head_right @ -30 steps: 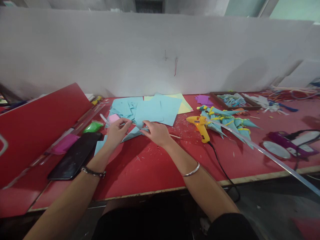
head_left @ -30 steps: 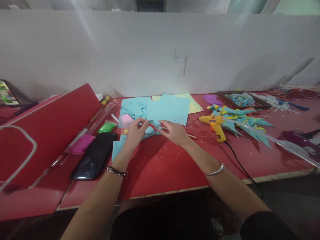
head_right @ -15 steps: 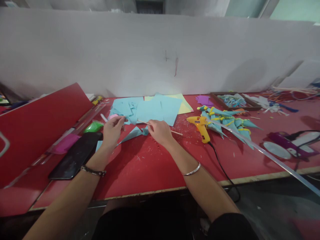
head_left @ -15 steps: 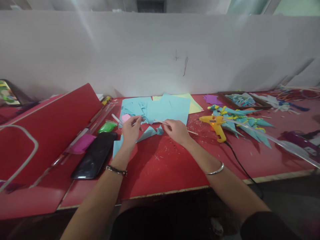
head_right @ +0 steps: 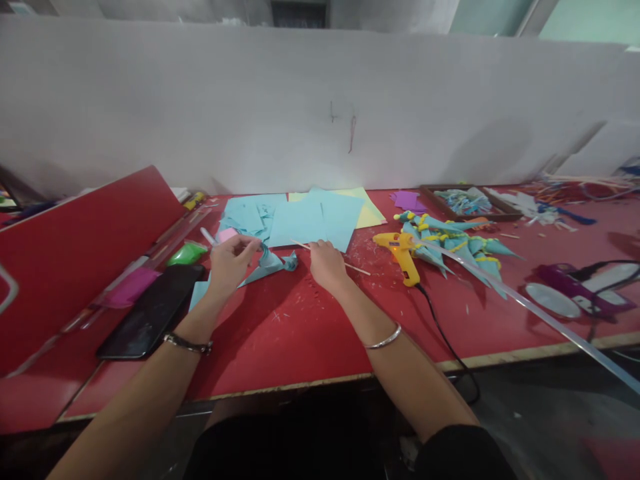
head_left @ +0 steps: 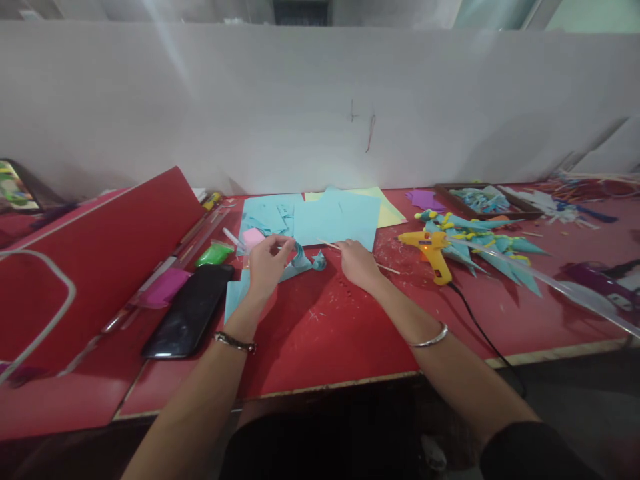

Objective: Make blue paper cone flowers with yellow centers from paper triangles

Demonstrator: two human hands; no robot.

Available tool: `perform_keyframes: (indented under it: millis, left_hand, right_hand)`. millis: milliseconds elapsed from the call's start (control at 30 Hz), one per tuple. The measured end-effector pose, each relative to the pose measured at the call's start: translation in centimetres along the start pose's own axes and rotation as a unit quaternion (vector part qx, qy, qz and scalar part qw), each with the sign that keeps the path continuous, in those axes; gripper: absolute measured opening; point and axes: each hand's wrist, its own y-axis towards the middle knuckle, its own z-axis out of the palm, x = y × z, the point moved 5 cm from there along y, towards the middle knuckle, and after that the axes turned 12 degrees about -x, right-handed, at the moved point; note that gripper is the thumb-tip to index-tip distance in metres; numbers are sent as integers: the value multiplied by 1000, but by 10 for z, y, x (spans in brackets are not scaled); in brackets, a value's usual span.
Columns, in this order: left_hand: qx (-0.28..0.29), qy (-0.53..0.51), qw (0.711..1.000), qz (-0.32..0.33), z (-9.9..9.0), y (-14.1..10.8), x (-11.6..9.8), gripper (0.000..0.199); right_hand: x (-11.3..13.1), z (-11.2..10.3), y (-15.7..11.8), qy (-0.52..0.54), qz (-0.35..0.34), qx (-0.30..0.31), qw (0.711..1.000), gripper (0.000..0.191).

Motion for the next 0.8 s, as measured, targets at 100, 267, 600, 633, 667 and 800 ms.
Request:
perform_keyframes:
  millis: [100,267,600,633,667,800]
  left_hand:
    - [23,17,999,17,4,-3,-2,19]
    - [67,-17,998,15,9,-8,-5,19]
    - [115,-74,990,33,12,-14,-17,15]
    - [116,-77,990,34,12,-14,-16,15]
    - [114,-80,990,35,12,-13,-15,15]
    - [90,-77,992,52,11,-10,-11,21]
  right_hand:
    - [4,-10,3,30,-15,-62,998,32]
    - [25,-24,0,224,-111,-105,962,33]
    - [31,-14,-2,359,-121,-48,924,23]
    - [31,-15,-1,363,-122,-53,922,21]
    - [30,-16,0,369,-122,-59,920,20]
    - [26,-17,2,411,-90,-81,903,24]
